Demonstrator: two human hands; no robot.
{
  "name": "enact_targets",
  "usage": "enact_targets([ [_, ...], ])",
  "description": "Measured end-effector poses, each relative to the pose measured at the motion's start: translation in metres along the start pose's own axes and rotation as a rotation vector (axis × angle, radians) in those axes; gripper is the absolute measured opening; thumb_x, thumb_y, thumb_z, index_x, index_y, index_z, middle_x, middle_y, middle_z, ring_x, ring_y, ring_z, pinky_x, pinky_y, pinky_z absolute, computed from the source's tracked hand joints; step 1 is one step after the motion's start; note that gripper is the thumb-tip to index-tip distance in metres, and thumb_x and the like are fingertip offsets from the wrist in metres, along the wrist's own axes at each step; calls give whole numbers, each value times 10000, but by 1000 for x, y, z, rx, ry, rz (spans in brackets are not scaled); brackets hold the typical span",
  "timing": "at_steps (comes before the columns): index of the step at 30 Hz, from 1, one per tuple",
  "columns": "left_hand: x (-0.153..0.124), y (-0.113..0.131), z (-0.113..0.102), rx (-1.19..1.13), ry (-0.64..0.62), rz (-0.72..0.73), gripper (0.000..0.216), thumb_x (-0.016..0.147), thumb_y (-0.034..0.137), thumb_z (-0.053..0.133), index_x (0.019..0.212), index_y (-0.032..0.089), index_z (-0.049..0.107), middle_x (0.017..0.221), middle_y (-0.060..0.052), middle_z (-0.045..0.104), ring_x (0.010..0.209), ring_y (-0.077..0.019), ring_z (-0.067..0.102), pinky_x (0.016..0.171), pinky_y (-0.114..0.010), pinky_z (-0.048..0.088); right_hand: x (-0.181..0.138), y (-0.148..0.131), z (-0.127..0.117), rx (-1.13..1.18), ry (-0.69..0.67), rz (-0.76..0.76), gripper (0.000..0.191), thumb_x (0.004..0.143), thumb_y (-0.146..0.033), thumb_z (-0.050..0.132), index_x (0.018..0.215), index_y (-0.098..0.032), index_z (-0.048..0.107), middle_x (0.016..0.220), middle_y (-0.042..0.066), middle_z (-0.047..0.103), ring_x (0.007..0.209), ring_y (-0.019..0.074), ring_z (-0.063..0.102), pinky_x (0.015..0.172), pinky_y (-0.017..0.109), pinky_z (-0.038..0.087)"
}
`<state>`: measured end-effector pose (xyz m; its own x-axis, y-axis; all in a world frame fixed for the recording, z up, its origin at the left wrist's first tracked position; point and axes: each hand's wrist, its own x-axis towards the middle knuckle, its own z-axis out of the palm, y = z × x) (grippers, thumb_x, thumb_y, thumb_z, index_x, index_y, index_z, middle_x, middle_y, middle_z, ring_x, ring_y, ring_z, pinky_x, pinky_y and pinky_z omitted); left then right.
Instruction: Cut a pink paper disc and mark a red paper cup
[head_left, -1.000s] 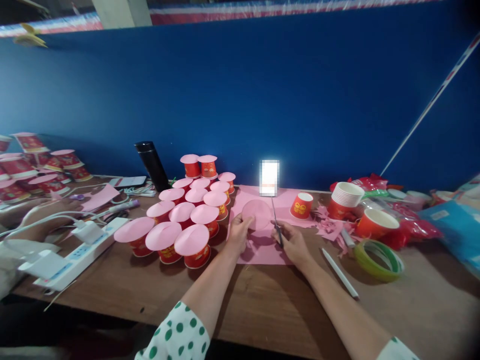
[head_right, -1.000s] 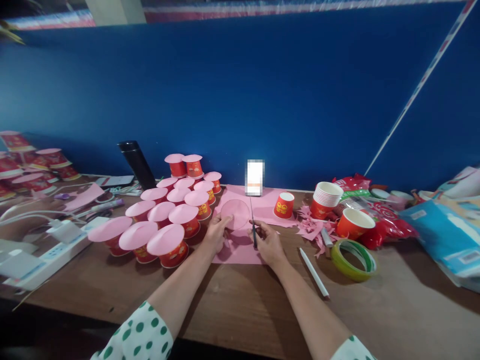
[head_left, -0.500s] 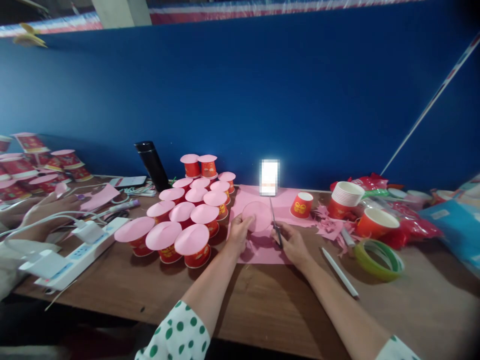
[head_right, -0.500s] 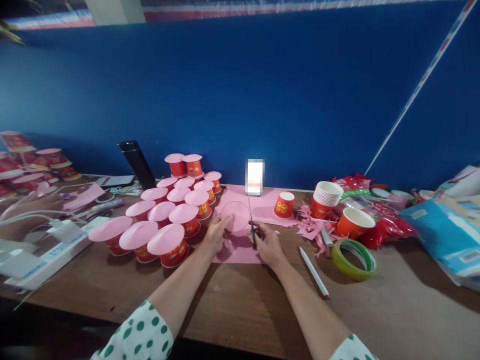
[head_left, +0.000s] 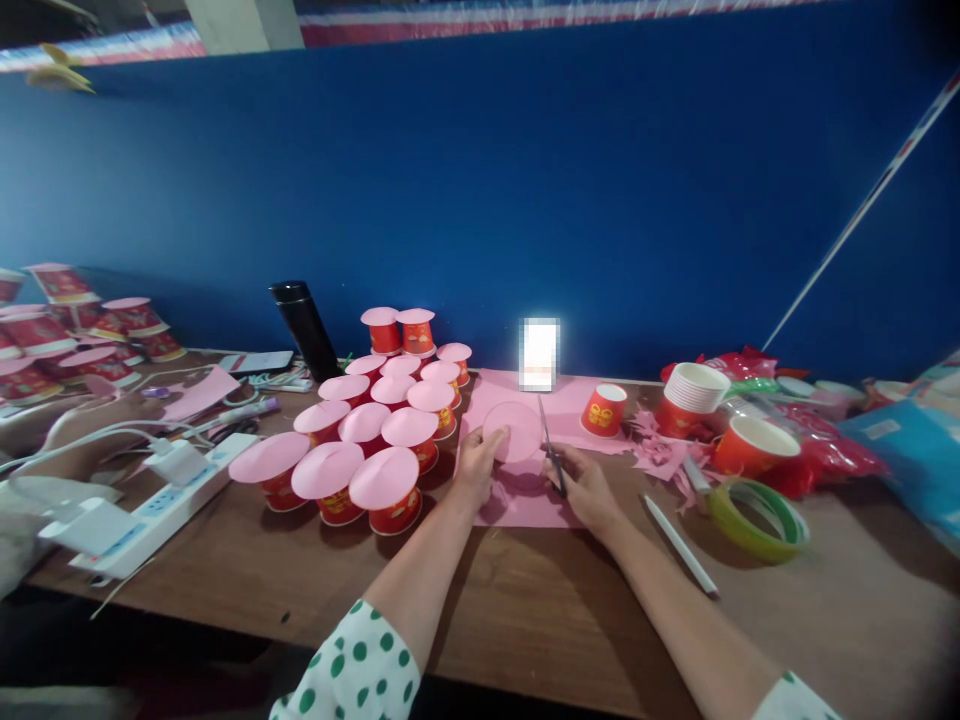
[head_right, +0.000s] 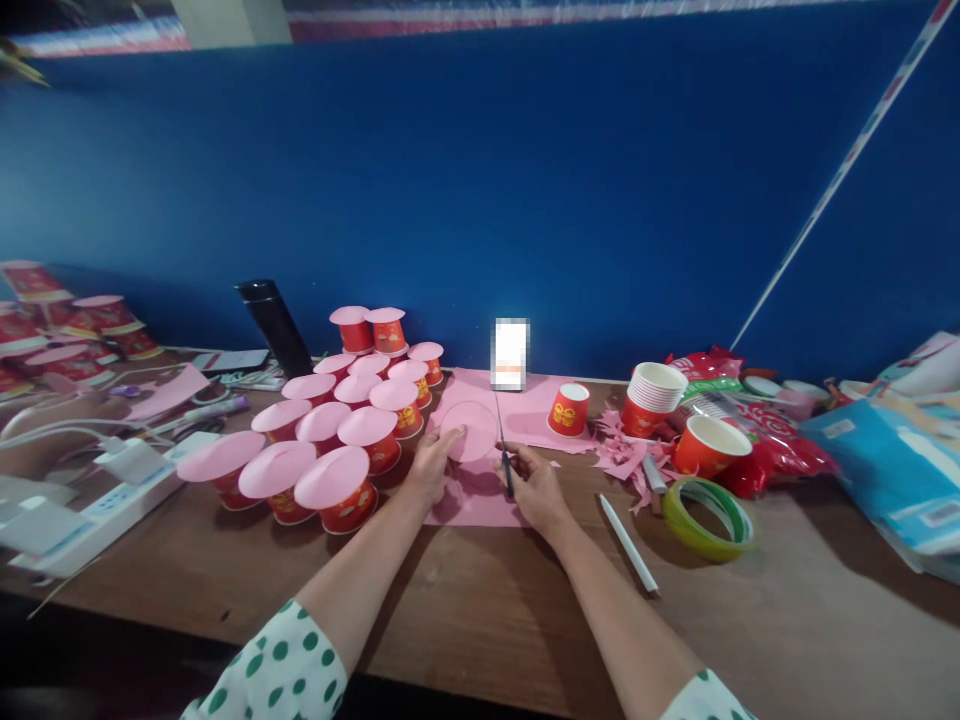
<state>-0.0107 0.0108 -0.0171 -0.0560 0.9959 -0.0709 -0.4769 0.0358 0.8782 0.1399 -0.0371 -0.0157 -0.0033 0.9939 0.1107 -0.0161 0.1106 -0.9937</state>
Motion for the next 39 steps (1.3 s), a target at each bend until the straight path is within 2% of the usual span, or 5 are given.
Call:
enact_targets([
  [6,-1,2,1,7,-8,23,321,573,390,780,675,144,601,535,11,577,477,-108,516,472,-227,383,0,-1,0,-21,-9,2,550,642,-542,718,1032,-163,634,606,-36,521,471,96,475,422,221,401],
  [31,-1,4,2,-26,-15,1,330,555,374,789,713,129,636,560,-8,610,495,-125,550,507,-251,432,2,4,-1,-47,-12,15,526,642,-485,732,1055,-171,640,577,-49,508,444,95,444,419,233,398],
  [36,0,3,2,-15,5,5,321,549,369,795,658,139,599,506,21,563,439,-92,492,442,-218,369,2,2,-3,-157,19,-65,468,670,-476,710,1012,-160,664,574,-33,521,492,106,460,460,233,401],
  [39,0,3,2,-16,7,15,315,556,360,792,654,141,588,515,24,561,456,-91,498,455,-215,378,2,1,-2,-139,33,-64,470,671,-473,713,1012,-154,662,588,-28,532,511,110,480,471,233,408],
])
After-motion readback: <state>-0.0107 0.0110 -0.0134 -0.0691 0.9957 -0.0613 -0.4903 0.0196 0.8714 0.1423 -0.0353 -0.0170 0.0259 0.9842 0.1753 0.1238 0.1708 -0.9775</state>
